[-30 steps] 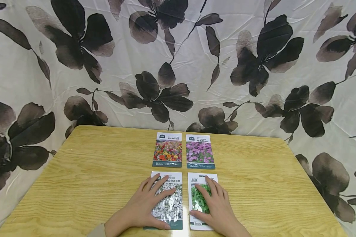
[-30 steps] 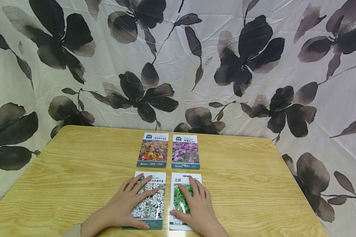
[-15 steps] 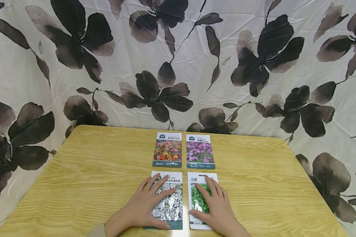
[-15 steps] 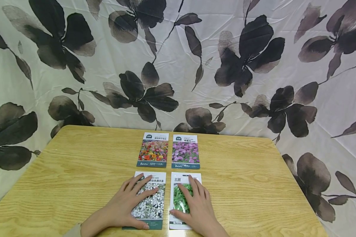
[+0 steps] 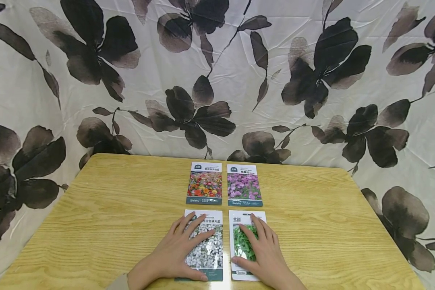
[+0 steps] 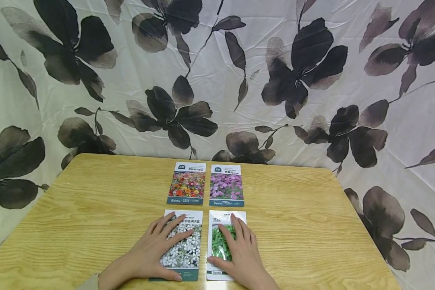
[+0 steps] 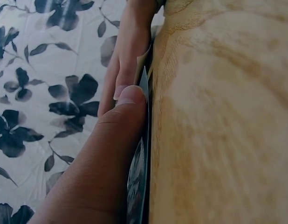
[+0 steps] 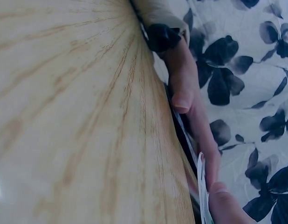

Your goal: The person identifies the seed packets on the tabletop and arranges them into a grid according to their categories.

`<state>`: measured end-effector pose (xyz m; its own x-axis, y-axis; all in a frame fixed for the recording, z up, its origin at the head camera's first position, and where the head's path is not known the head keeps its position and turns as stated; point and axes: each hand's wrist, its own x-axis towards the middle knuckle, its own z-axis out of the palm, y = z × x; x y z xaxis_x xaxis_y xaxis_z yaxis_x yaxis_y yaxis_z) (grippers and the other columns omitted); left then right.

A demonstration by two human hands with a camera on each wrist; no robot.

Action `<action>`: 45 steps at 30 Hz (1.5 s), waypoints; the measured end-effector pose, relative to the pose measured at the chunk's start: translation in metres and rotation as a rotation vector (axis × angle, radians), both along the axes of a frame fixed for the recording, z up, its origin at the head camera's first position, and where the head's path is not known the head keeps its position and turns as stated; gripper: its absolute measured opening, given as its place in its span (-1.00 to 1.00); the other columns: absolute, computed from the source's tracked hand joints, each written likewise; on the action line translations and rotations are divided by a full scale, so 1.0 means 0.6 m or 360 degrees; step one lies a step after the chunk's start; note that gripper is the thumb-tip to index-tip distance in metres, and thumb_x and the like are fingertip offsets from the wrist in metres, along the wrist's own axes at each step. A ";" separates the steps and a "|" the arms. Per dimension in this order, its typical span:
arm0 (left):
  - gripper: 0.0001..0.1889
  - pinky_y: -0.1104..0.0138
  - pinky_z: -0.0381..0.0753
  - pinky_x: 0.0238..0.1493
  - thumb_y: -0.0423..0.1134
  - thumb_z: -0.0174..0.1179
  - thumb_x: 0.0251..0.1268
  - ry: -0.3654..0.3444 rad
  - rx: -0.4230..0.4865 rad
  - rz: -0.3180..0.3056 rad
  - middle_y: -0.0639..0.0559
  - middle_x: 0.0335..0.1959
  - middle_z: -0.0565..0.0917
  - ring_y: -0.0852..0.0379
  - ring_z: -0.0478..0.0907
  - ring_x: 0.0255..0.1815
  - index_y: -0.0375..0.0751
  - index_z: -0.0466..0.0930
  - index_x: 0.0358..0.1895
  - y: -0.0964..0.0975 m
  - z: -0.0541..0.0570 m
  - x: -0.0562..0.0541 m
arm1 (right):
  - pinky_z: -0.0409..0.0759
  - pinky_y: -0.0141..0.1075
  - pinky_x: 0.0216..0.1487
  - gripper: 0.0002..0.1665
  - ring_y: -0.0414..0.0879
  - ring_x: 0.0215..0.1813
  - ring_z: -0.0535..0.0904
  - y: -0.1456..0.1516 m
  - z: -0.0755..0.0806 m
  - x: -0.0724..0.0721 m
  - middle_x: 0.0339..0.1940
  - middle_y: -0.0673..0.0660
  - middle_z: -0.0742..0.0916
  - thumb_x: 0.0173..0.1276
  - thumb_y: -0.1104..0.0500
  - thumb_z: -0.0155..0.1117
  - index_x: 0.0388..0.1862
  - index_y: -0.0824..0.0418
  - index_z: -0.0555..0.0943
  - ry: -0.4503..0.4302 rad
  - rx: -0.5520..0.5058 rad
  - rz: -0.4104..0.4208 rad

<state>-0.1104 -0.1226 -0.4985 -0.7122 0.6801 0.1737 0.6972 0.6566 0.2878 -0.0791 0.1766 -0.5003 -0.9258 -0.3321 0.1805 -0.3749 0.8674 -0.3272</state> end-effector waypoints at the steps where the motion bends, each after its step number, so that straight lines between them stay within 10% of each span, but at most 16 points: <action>1: 0.10 -0.26 -0.02 0.38 0.74 -0.01 -0.14 0.0004 0.0001 -0.0001 0.00 0.63 -0.08 -0.23 -0.20 0.59 0.37 0.10 0.56 0.000 0.000 0.000 | 0.18 0.30 0.32 -0.01 0.17 0.55 0.05 0.000 0.000 0.000 0.61 0.16 0.13 0.23 -0.55 0.11 0.53 -0.13 0.31 -0.0002 -0.0007 0.0002; 18: 0.13 -0.26 0.05 0.38 0.73 -0.01 -0.14 0.0050 -0.0007 0.0006 -0.04 0.62 -0.04 -0.28 -0.19 0.58 0.29 0.11 0.57 -0.005 -0.002 0.003 | 0.18 0.28 0.29 -0.11 0.18 0.48 0.16 -0.009 0.003 0.001 0.56 0.15 0.27 0.24 -0.45 0.24 0.44 -0.06 0.41 0.0083 -0.0176 -0.0053; 28: 0.07 -0.25 0.03 0.39 0.70 -0.01 -0.06 -0.0029 0.0016 0.0038 0.02 0.64 -0.09 -0.22 -0.25 0.60 0.34 0.07 0.57 -0.005 -0.006 0.004 | 0.26 0.33 0.18 -0.32 0.23 0.39 0.27 -0.011 0.015 -0.002 0.46 0.28 0.39 0.30 -0.04 0.39 0.34 0.15 0.48 0.0084 -0.0625 0.0037; 35: -0.03 -0.27 0.03 0.39 0.61 0.00 0.09 -0.0085 0.0061 0.0061 0.02 0.64 -0.11 -0.24 -0.25 0.60 0.34 0.08 0.57 -0.004 -0.005 0.002 | 0.26 0.39 0.21 -0.41 0.26 0.47 0.18 0.005 0.051 -0.014 0.49 0.26 0.34 0.39 0.12 0.34 0.36 0.20 0.45 -0.0059 -0.0909 0.0024; 45: -0.06 -0.37 0.09 0.31 0.40 0.19 0.18 -0.0084 0.0189 0.0089 -0.01 0.64 -0.13 -0.33 -0.19 0.57 0.25 0.05 0.59 -0.020 0.032 -0.014 | 0.24 0.28 0.29 -0.38 0.13 0.50 0.21 0.052 0.124 -0.041 0.52 0.06 0.33 0.38 0.30 0.30 0.39 0.02 0.44 0.0230 -0.0949 -0.0010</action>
<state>-0.1190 -0.1343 -0.4790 -0.7588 0.6159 0.2118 0.6422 0.6532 0.4012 -0.1037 0.2080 -0.4259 -0.8798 -0.1300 0.4573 -0.4472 0.5528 -0.7031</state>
